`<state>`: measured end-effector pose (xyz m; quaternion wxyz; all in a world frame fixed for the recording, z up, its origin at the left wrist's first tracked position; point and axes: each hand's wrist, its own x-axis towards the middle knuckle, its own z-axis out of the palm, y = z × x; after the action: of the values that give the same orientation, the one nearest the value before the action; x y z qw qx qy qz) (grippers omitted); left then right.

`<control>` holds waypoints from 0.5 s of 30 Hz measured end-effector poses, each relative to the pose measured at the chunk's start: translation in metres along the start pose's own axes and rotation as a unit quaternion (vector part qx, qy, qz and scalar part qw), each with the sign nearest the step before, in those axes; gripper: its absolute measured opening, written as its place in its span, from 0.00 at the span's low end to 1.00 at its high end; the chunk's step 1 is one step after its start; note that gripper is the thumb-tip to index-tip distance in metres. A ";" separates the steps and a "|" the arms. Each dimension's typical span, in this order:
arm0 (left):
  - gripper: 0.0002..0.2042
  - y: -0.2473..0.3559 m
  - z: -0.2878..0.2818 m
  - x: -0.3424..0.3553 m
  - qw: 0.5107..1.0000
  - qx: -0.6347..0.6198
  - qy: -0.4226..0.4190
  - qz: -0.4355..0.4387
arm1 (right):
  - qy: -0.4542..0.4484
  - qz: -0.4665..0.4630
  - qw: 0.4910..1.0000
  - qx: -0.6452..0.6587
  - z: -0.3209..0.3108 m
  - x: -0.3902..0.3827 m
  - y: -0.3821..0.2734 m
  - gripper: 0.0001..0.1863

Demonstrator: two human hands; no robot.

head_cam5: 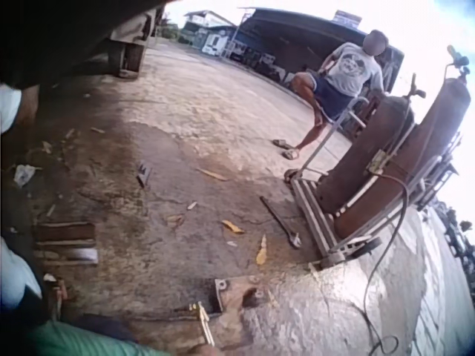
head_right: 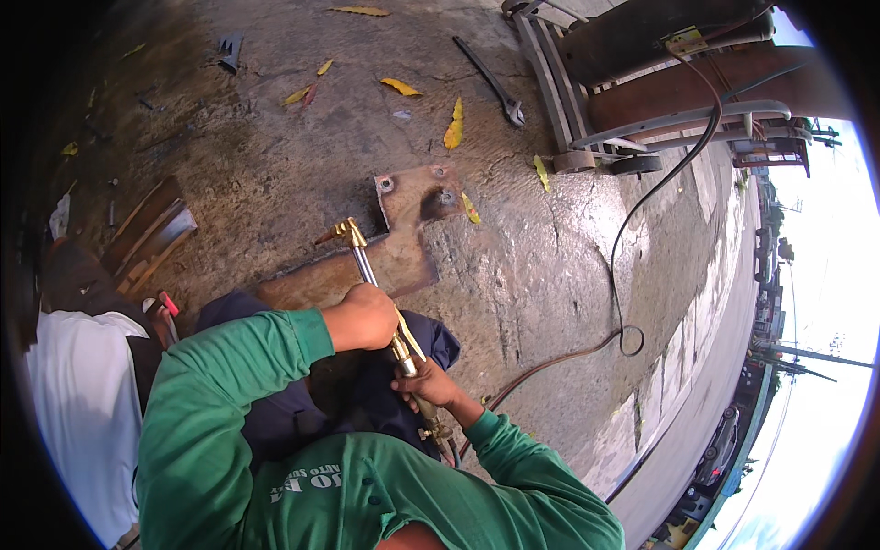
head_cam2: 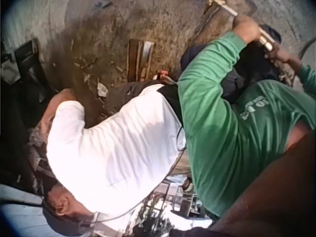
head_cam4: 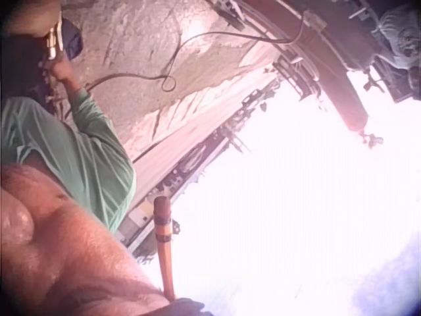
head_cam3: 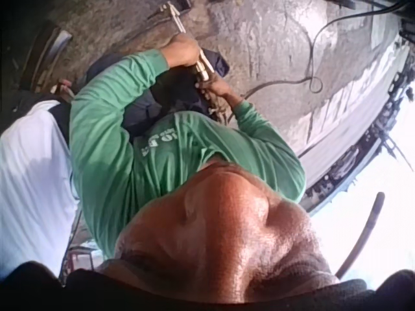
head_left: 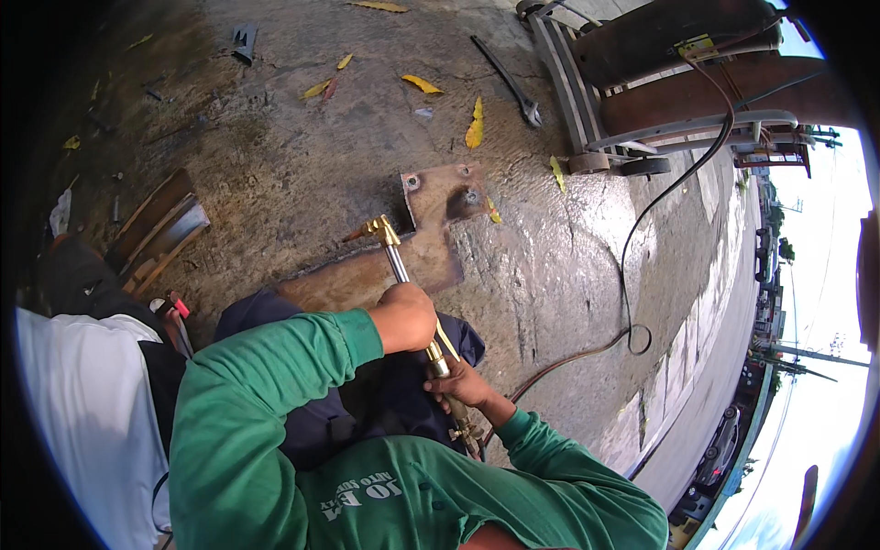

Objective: The person uses a blowtorch to heat and cut a metal plate on the ground. They ignite the torch, apply the flame to specific points on the metal, and then use a hammer to separate the heated sections.

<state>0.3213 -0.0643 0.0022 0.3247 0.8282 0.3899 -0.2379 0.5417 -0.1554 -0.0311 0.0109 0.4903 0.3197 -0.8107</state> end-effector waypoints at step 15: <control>0.11 0.001 0.004 -0.013 0.999 0.020 0.024 -0.001 | -0.012 -0.001 1.000 0.002 0.001 0.004 0.007 0.11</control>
<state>0.3144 -0.0738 0.0084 0.2979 0.8398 0.3937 -0.2260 0.5416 -0.1605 -0.0377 0.0132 0.4802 0.3180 -0.8174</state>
